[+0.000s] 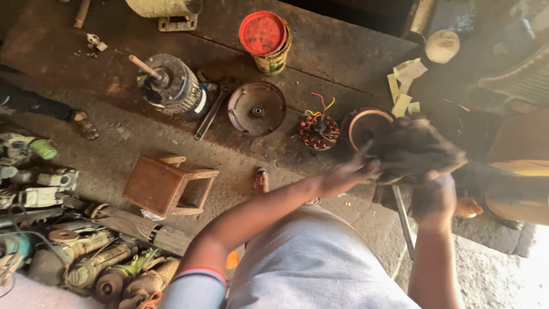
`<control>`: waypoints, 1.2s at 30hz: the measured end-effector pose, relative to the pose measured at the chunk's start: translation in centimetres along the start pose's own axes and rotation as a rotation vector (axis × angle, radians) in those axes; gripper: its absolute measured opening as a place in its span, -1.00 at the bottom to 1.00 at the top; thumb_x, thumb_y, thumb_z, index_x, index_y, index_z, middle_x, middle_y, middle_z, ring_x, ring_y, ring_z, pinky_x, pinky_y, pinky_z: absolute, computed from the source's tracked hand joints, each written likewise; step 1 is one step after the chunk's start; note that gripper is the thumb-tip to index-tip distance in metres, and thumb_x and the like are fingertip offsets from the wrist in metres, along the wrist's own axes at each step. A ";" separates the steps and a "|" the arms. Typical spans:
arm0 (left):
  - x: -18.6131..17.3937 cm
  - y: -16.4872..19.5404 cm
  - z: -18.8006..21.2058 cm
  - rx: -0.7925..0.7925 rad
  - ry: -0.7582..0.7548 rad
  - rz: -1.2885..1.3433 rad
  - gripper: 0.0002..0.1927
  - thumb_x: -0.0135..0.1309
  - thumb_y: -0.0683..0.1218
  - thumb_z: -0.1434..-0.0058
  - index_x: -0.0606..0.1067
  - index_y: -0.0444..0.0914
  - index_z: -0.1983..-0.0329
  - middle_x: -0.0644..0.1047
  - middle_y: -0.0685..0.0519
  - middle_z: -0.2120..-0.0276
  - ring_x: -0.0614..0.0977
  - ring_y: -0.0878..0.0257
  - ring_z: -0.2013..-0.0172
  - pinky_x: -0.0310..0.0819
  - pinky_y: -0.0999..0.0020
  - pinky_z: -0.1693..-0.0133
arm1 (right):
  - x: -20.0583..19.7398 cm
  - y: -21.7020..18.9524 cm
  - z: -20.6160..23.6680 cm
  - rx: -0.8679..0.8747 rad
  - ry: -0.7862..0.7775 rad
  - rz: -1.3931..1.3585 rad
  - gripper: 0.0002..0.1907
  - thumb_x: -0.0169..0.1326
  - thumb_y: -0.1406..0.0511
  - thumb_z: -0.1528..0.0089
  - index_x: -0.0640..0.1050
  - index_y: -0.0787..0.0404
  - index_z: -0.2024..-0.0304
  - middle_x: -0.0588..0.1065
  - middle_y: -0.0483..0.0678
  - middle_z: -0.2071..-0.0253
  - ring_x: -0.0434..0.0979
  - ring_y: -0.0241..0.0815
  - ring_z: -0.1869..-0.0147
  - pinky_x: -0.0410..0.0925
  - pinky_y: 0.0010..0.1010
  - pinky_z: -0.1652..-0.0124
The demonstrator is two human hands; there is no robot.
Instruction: The person assembles a small electrical motor by placing a copper ring over the stator, tapping it into place with a hammer, and then securing the end cap with bolts. The person uses a hammer and wrench to complete the assembly.
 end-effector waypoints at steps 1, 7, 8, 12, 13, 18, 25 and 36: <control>1.8 1.1 -1.6 0.115 -0.144 0.116 -0.15 -0.18 0.36 -0.48 -0.11 -0.23 -0.56 0.30 -0.16 -0.43 0.40 0.12 -0.39 0.28 0.33 -0.38 | 0.3 -0.1 0.7 -0.034 0.003 0.368 -0.71 0.04 0.25 -0.31 0.57 0.21 -0.04 0.48 0.02 -0.05 0.44 -0.07 -0.20 0.29 -0.19 -0.18; 7.8 3.3 -5.3 0.381 0.122 -0.122 -0.30 -0.06 0.25 -0.46 0.29 -0.37 -0.40 0.50 -0.19 -0.14 0.59 0.13 -0.12 0.50 0.24 -0.21 | 0.5 -3.0 5.3 -0.576 0.101 1.429 -0.80 0.20 0.34 -0.28 0.61 0.18 0.03 0.52 -0.03 -0.01 0.39 0.02 -0.22 0.25 -0.05 -0.18; 8.4 3.1 -5.3 0.413 0.179 -0.272 -0.32 -0.11 0.26 -0.47 0.32 -0.36 -0.37 0.55 -0.12 -0.09 0.63 0.16 -0.09 0.52 0.28 -0.20 | 0.0 -3.6 5.7 -0.610 0.146 1.453 -0.80 0.24 0.33 -0.29 0.62 0.16 0.03 0.53 -0.07 -0.01 0.39 0.03 -0.21 0.25 -0.08 -0.15; 10.1 0.4 -6.7 0.254 0.063 -0.035 -0.45 -0.19 0.18 -0.53 0.36 -0.33 -0.31 0.60 -0.06 0.01 0.65 0.19 0.00 0.54 0.29 -0.15 | -0.8 -5.0 7.1 -0.713 0.293 1.195 -0.77 0.34 0.36 -0.24 0.61 0.06 0.08 0.53 -0.12 0.01 0.39 -0.05 -0.15 0.31 -0.24 -0.08; 10.3 -0.5 -7.4 0.192 0.014 0.122 -0.48 -0.21 0.16 -0.57 0.39 -0.34 -0.28 0.61 -0.05 0.03 0.65 0.20 0.01 0.53 0.28 -0.15 | -0.7 -5.1 7.4 -0.733 0.323 1.158 -0.74 0.35 0.35 -0.20 0.62 0.05 0.08 0.54 -0.12 0.01 0.41 -0.05 -0.15 0.32 -0.25 -0.06; 8.2 -3.4 -8.4 0.154 0.053 0.121 -0.52 -0.29 0.13 -0.62 0.45 -0.31 -0.25 0.53 0.05 0.17 0.48 0.27 0.23 0.38 0.26 0.18 | 1.0 -5.1 6.7 -0.787 0.277 1.021 -0.53 0.37 0.30 -0.22 0.45 0.25 -0.08 0.42 0.04 -0.20 0.44 0.11 -0.29 0.33 -0.10 -0.25; 4.6 -3.0 -3.5 -0.126 -0.067 0.293 -0.36 -0.58 0.27 -0.56 0.43 -0.15 -0.26 0.55 0.06 -0.06 0.55 0.36 0.01 0.43 0.38 -0.12 | -0.3 -2.6 5.1 -0.649 0.082 1.079 -0.61 0.14 0.45 -0.22 0.56 0.24 -0.12 0.51 0.12 -0.11 0.55 0.12 -0.23 0.43 -0.18 -0.19; -13.4 -9.0 9.3 -0.026 0.878 -0.062 -0.63 0.08 -0.09 -0.33 0.36 -0.31 -0.15 0.63 -0.06 0.14 0.67 0.15 0.22 0.55 0.26 0.25 | -17.8 -5.9 -2.1 -0.647 0.694 0.807 -0.86 0.15 0.39 -0.47 0.45 0.25 -0.02 0.45 -0.04 0.03 0.45 -0.17 0.04 0.40 -0.27 0.04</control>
Point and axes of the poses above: each hand's wrist, its own z-axis away from the middle knuckle, its own x-axis out of the palm, y = z × x, the point moved 4 cm from there along -z, towards the middle knuckle
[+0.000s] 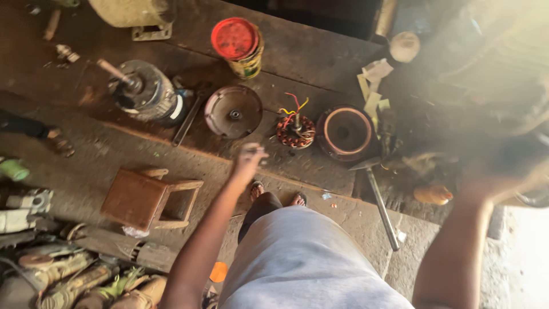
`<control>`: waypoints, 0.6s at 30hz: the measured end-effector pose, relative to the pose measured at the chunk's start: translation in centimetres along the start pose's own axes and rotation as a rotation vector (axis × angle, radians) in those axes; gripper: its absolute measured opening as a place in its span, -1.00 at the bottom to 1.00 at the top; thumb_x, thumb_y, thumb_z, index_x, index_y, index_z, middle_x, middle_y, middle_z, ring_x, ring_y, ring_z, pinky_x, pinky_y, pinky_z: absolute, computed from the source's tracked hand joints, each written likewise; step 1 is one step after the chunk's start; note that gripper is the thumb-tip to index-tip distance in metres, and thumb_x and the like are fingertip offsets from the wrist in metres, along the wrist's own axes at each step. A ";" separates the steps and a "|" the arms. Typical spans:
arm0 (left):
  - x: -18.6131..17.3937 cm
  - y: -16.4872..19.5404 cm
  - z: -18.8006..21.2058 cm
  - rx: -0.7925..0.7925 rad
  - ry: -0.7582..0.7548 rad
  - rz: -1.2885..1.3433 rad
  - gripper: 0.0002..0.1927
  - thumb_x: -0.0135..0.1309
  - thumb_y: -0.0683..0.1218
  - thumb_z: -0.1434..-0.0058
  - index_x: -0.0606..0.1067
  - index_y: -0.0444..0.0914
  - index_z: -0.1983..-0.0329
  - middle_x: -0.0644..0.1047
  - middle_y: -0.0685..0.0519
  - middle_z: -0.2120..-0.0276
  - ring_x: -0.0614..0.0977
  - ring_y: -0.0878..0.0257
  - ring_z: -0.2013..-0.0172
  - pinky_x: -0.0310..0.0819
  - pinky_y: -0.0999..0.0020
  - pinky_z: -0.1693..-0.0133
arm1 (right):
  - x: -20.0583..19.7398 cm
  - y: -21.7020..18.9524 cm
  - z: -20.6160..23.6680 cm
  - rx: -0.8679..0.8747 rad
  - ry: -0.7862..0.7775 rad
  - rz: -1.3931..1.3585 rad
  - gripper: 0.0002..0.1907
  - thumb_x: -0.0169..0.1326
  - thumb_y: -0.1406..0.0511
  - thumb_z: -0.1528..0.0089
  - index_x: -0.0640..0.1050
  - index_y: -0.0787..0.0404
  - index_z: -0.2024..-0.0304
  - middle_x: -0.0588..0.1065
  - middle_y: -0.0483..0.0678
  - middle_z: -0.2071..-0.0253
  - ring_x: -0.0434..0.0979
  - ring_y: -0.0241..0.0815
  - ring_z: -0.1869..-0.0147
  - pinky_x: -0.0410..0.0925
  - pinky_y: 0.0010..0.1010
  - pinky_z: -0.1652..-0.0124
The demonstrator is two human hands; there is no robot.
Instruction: The person assembles a small electrical motor by placing a copper ring over the stator, tapping it into place with a hammer, and then securing the end cap with bolts. The person uses a hammer and wrench to complete the assembly.
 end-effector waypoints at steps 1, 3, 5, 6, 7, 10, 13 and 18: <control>-1.5 0.0 -0.5 -0.097 0.032 0.083 -0.64 0.04 -0.06 -0.35 0.39 -0.31 -0.14 0.64 -0.06 0.17 0.66 0.15 0.27 0.55 0.25 0.27 | 1.1 -0.4 -0.4 -0.075 -0.067 0.271 -0.80 0.19 0.35 -0.42 0.50 0.28 -0.03 0.48 0.03 0.01 0.46 -0.04 -0.01 0.35 -0.11 0.00; -3.7 -0.1 -1.2 -0.247 0.055 0.289 -0.66 -0.02 0.02 -0.40 0.40 -0.30 -0.09 0.65 -0.08 0.20 0.66 0.15 0.30 0.58 0.26 0.27 | 4.4 -1.3 -0.2 -0.292 -0.310 0.878 -0.67 0.23 0.25 -0.21 0.57 0.16 -0.01 0.52 0.07 0.00 0.47 0.13 -0.14 0.26 0.07 -0.12; -5.0 0.4 -1.9 -0.346 0.041 0.546 -0.64 -0.06 0.13 -0.45 0.34 -0.26 0.00 0.65 -0.10 0.20 0.70 0.14 0.28 0.63 0.27 0.23 | 7.6 -2.1 2.2 -0.382 -0.609 0.903 -0.77 0.18 0.28 -0.36 0.58 0.07 -0.08 0.52 0.05 0.02 0.44 0.20 -0.17 0.26 0.06 -0.16; -5.5 0.9 -2.5 -0.326 0.038 0.578 -0.63 -0.07 0.12 -0.45 0.38 -0.30 0.00 0.65 -0.10 0.20 0.71 0.15 0.26 0.65 0.28 0.21 | 9.5 -2.7 3.7 -0.341 -0.603 0.786 -0.69 0.17 0.32 -0.33 0.56 0.18 -0.13 0.51 0.14 0.01 0.43 0.22 -0.12 0.26 0.07 -0.08; -5.8 1.3 -3.4 -0.305 0.032 0.612 -0.61 -0.07 0.10 -0.46 0.41 -0.34 -0.01 0.65 -0.10 0.20 0.72 0.15 0.24 0.67 0.28 0.19 | 11.0 -3.9 5.9 -0.408 -0.575 0.544 -0.65 0.13 0.39 -0.31 0.54 0.17 -0.17 0.52 0.08 -0.06 0.43 0.16 -0.22 0.28 0.06 -0.24; -7.0 2.2 -6.0 -0.202 0.078 0.606 -0.70 -0.09 0.06 -0.45 0.41 -0.28 0.01 0.64 -0.09 0.25 0.70 0.13 0.27 0.66 0.24 0.21 | 16.3 -5.4 12.8 -0.263 -0.844 0.460 -0.42 0.27 0.17 -0.10 0.54 0.22 -0.15 0.49 0.16 -0.12 0.41 0.18 -0.24 0.25 0.03 -0.22; -8.4 2.2 -8.1 -0.172 0.060 0.585 -0.72 -0.10 0.04 -0.45 0.41 -0.28 0.03 0.64 -0.11 0.26 0.70 0.10 0.28 0.66 0.20 0.23 | 19.5 -7.4 17.0 -0.302 -0.856 0.445 -0.36 0.30 0.09 -0.11 0.53 0.21 -0.18 0.50 0.10 -0.12 0.42 0.14 -0.23 0.18 0.04 -0.24; -10.5 1.7 -8.6 -0.277 0.030 0.564 -0.55 -0.13 0.18 -0.45 0.44 -0.31 0.06 0.65 -0.07 0.30 0.71 0.14 0.31 0.67 0.26 0.26 | 21.5 -8.2 18.2 -0.258 -0.906 0.539 -0.46 0.26 0.13 -0.14 0.54 0.13 -0.15 0.49 0.05 -0.10 0.41 0.08 -0.24 0.12 0.06 -0.34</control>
Point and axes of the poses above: each hand's wrist, its own z-axis away from the middle knuckle, its own x-axis out of the palm, y = z × x, the point moved 4 cm from there along -z, towards the middle knuckle
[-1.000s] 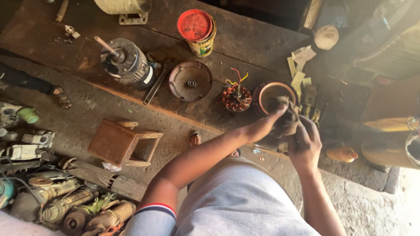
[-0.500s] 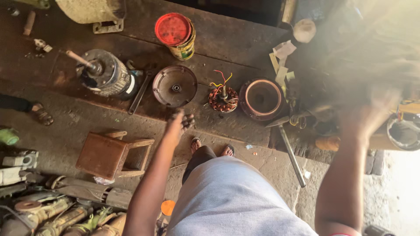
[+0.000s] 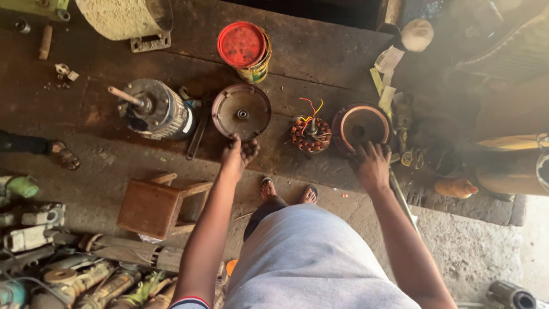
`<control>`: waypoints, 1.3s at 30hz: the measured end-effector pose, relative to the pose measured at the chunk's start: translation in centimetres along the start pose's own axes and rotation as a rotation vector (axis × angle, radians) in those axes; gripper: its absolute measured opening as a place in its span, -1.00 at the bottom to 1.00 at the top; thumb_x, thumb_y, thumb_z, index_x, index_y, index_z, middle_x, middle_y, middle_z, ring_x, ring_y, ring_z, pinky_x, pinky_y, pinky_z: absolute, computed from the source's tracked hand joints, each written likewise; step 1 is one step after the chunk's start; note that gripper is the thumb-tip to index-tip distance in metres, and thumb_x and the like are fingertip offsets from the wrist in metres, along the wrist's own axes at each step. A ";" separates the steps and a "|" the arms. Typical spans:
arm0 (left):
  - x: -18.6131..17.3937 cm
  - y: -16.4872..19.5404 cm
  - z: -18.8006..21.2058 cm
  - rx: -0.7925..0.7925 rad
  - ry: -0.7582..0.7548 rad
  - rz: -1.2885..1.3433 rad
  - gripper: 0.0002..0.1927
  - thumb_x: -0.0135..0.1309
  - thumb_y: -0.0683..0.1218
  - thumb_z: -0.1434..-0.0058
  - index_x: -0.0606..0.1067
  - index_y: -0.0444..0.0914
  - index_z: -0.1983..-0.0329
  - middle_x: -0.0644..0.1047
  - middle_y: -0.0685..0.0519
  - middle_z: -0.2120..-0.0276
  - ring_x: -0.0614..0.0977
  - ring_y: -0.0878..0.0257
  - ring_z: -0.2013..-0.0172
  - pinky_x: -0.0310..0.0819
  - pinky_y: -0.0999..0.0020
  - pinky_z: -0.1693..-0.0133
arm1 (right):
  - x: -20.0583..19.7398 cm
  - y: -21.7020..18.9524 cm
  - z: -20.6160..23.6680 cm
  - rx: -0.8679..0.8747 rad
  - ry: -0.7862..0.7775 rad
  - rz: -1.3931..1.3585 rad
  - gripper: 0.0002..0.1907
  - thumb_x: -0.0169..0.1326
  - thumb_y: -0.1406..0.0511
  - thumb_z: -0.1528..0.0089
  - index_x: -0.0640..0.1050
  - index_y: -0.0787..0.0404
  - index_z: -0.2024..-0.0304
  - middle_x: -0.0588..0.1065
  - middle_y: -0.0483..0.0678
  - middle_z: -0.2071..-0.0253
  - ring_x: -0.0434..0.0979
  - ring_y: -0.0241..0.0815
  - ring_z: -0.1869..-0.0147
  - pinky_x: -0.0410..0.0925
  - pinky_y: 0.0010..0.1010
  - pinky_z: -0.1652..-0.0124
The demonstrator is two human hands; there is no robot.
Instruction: The person assembles a small electrical motor by placing a copper ring over the stator, tapping it into place with a hammer, and then securing the end cap with bolts. The person uses a hammer and wrench to complete the assembly.
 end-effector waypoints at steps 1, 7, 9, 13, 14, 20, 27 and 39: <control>-0.3 -0.2 0.4 -0.066 0.037 -0.005 -0.50 -0.16 0.25 -0.43 0.43 -0.28 0.10 0.65 -0.08 0.34 0.70 0.13 0.35 0.64 0.27 0.31 | -0.1 0.1 -0.2 -0.007 0.005 0.016 -0.48 0.25 0.15 -0.16 0.53 0.16 -0.13 0.48 0.06 -0.09 0.41 0.08 -0.25 0.12 0.07 -0.35; 4.5 0.3 3.0 0.329 -0.212 -0.891 -0.70 0.01 0.11 -0.39 0.50 -0.22 0.10 0.69 0.04 0.35 0.72 0.19 0.31 0.57 0.30 0.25 | -2.8 0.6 -1.0 -0.013 0.186 -0.024 -0.39 0.20 0.36 -0.06 0.51 0.22 -0.21 0.45 0.12 -0.11 0.37 0.20 -0.28 0.26 -0.02 -0.29; 6.9 0.8 3.6 0.494 -0.290 -1.096 -0.72 0.04 0.09 -0.38 0.52 -0.20 0.10 0.70 0.07 0.30 0.74 0.21 0.24 0.59 0.29 0.17 | -4.2 0.0 -0.8 0.027 0.221 -0.166 -0.46 0.22 0.39 -0.12 0.50 0.26 -0.17 0.45 0.13 -0.03 0.39 0.23 -0.21 0.30 0.00 -0.20; 10.8 0.9 4.9 0.458 -0.522 -1.071 -0.67 0.07 0.13 -0.37 0.50 -0.20 0.02 0.69 0.03 0.18 0.72 0.21 0.13 0.62 0.28 0.07 | -6.8 -4.0 1.0 0.020 0.390 -0.137 -0.55 0.26 0.37 -0.10 0.47 0.25 -0.03 0.44 0.14 0.08 0.43 0.26 -0.13 0.31 0.03 -0.15; 11.7 0.8 5.5 0.442 -0.604 -1.041 -0.64 0.07 0.14 -0.36 0.50 -0.21 0.00 0.68 0.01 0.14 0.72 0.21 0.10 0.63 0.29 0.05 | -7.3 -5.5 1.8 0.001 0.447 -0.121 -0.58 0.26 0.36 -0.11 0.46 0.24 0.00 0.43 0.14 0.09 0.43 0.28 -0.14 0.30 0.03 -0.16; 16.6 -0.6 8.1 0.578 -1.024 -0.456 -0.39 -0.13 0.17 -0.59 0.21 -0.41 -0.41 0.35 -0.21 -0.24 0.34 0.09 -0.25 0.22 0.21 -0.20 | -8.6 -13.0 4.2 0.053 0.325 -0.300 -0.55 0.32 0.28 -0.13 0.45 0.27 0.01 0.45 0.10 0.11 0.46 0.16 0.00 0.31 -0.01 0.00; 11.4 -6.1 2.1 0.379 -0.883 -0.706 -0.49 -0.21 0.16 -0.64 0.44 -0.39 -0.21 0.56 0.08 0.23 0.53 0.34 0.18 0.44 0.41 0.13 | -9.4 -14.8 2.0 0.183 -0.070 -0.749 -0.57 0.32 0.22 -0.20 0.54 0.23 -0.07 0.55 0.02 0.08 0.53 0.05 -0.07 0.37 -0.17 -0.07; 6.1 -0.2 3.8 -0.051 -0.554 -0.189 -0.29 -0.15 0.20 -0.42 0.15 -0.27 -0.50 0.31 -0.06 -0.39 0.35 0.14 -0.35 0.20 0.18 -0.33 | -9.8 2.0 1.1 0.466 0.280 -1.390 -0.70 0.31 0.33 -0.48 0.46 0.38 -0.03 0.43 0.06 0.12 0.40 -0.10 0.07 0.33 -0.27 0.05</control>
Point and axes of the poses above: each hand's wrist, its own z-axis away from the middle knuckle, its own x-axis out of the palm, y = z × x, the point moved 4 cm from there along -z, towards the middle knuckle
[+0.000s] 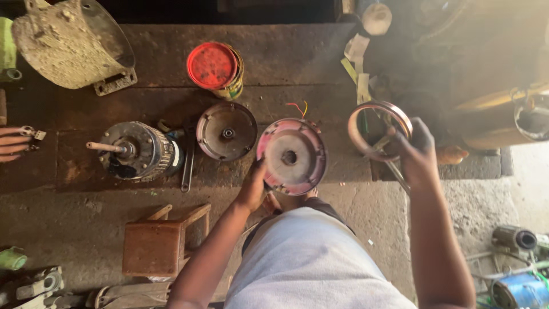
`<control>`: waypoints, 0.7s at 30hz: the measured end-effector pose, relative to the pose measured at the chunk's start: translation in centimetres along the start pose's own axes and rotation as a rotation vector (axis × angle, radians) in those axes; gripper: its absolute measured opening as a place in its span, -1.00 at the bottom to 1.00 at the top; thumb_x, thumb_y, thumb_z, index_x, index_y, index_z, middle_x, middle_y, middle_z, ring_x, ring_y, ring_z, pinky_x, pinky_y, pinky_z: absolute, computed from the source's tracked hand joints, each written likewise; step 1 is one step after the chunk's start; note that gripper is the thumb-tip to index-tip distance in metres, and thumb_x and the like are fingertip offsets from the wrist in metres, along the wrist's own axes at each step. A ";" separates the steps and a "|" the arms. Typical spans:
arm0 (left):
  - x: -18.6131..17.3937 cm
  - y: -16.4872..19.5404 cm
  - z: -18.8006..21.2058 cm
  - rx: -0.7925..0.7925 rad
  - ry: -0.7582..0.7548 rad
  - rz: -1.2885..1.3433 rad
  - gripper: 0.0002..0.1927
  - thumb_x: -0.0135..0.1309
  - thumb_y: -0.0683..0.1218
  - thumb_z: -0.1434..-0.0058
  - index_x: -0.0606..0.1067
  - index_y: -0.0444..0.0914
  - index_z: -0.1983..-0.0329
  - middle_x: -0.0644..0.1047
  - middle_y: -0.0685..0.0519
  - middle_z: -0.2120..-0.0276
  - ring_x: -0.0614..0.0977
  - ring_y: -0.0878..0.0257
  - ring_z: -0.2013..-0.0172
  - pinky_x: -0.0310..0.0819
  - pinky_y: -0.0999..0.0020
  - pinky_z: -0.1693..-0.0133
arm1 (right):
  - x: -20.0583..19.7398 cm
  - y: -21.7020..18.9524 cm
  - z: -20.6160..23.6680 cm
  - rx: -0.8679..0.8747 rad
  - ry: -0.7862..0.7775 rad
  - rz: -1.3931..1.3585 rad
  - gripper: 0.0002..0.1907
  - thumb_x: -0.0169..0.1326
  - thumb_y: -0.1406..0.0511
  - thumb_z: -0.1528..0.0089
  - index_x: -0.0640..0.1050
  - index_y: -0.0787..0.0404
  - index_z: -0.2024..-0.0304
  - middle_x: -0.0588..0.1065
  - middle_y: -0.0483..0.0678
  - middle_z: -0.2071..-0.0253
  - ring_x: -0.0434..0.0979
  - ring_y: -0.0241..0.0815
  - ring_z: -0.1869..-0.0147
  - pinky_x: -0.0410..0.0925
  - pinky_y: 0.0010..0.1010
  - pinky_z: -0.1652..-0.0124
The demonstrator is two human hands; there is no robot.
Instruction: The person assembles a small electrical motor by placing a copper ring over the stator, tapping it into place with a hammer, and then securing the end cap with bolts. The person uses a hammer and wrench to complete the assembly.
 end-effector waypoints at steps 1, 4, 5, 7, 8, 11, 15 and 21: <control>0.1 0.8 0.5 0.031 0.026 -0.016 -0.28 -0.16 0.22 -0.42 0.15 -0.28 -0.50 0.32 -0.04 -0.39 0.35 0.16 -0.35 0.19 0.20 -0.34 | -0.7 0.5 -1.7 -0.084 0.025 0.343 -0.73 0.28 0.32 -0.47 0.45 0.33 0.01 0.44 0.06 0.11 0.43 -0.03 0.04 0.35 -0.20 0.02; 0.4 1.9 1.7 0.085 0.092 -0.081 -0.27 -0.19 0.23 -0.47 0.16 -0.32 -0.51 0.33 -0.06 -0.41 0.35 0.15 -0.36 0.19 0.21 -0.35 | -1.4 2.8 -4.8 -0.287 0.068 1.219 -0.71 0.23 0.36 -0.27 0.48 0.21 -0.01 0.46 0.07 0.00 0.46 0.15 -0.12 0.33 0.04 -0.09; 0.9 2.0 1.7 0.109 0.101 -0.104 -0.27 -0.20 0.23 -0.49 0.17 -0.35 -0.52 0.33 -0.08 -0.41 0.36 0.15 -0.36 0.19 0.20 -0.36 | -1.1 3.9 -5.4 -0.353 0.072 1.410 -0.49 0.22 0.41 -0.08 0.51 0.17 -0.11 0.48 0.07 -0.09 0.44 0.18 -0.22 0.27 0.14 -0.15; 2.5 2.3 1.2 0.172 0.068 -0.183 -0.29 -0.18 0.20 -0.47 0.08 -0.26 -0.53 0.29 -0.04 -0.42 0.33 0.18 -0.37 0.18 0.22 -0.36 | -0.3 5.5 -6.5 -0.447 0.051 1.594 -0.27 0.23 0.42 0.06 0.52 0.10 -0.22 0.46 0.09 -0.24 0.38 0.22 -0.34 0.19 0.23 -0.26; 3.3 2.2 1.3 0.198 0.059 -0.224 -0.29 -0.17 0.18 -0.46 0.03 -0.21 -0.54 0.28 -0.02 -0.42 0.32 0.20 -0.38 0.18 0.23 -0.36 | -0.1 5.9 -6.3 -0.452 0.013 1.589 -0.30 0.24 0.39 0.00 0.48 0.08 -0.23 0.43 0.12 -0.30 0.35 0.23 -0.37 0.17 0.20 -0.31; 6.3 2.2 0.3 0.248 -0.023 -0.221 -0.29 -0.13 0.14 -0.40 0.07 -0.22 -0.53 0.35 -0.07 -0.32 0.43 0.13 -0.25 0.42 0.08 -0.13 | -0.3 6.7 -5.4 -0.326 -0.102 1.493 -0.18 0.28 0.27 -0.04 0.33 0.10 -0.35 0.25 0.21 -0.44 0.26 0.27 -0.39 0.11 0.23 -0.32; 9.6 1.3 -2.8 0.343 -0.008 -0.188 -0.39 -0.11 0.13 -0.52 0.17 -0.29 -0.49 0.37 -0.09 -0.33 0.41 0.15 -0.30 0.27 0.21 -0.34 | 0.3 5.8 -3.0 0.166 -0.070 0.237 -0.12 0.21 -0.07 -0.24 0.25 0.07 -0.51 0.38 0.21 -0.42 0.39 0.23 -0.44 0.29 0.24 -0.35; 14.9 1.0 -7.5 0.441 0.050 -0.665 -0.46 -0.09 0.04 -0.50 0.21 -0.31 -0.43 0.42 -0.10 -0.20 0.44 0.14 -0.19 0.33 0.24 -0.22 | 3.7 1.6 0.5 0.479 -0.678 -1.085 0.09 0.30 -0.19 -0.11 0.16 0.04 -0.53 0.25 0.16 -0.45 0.38 0.31 -0.38 0.41 0.31 -0.03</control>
Point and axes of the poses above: each hand's wrist, its own z-axis away from the middle knuckle, its own x-axis out of the palm, y = z × x, the point moved 4 cm from there along -z, towards the middle knuckle
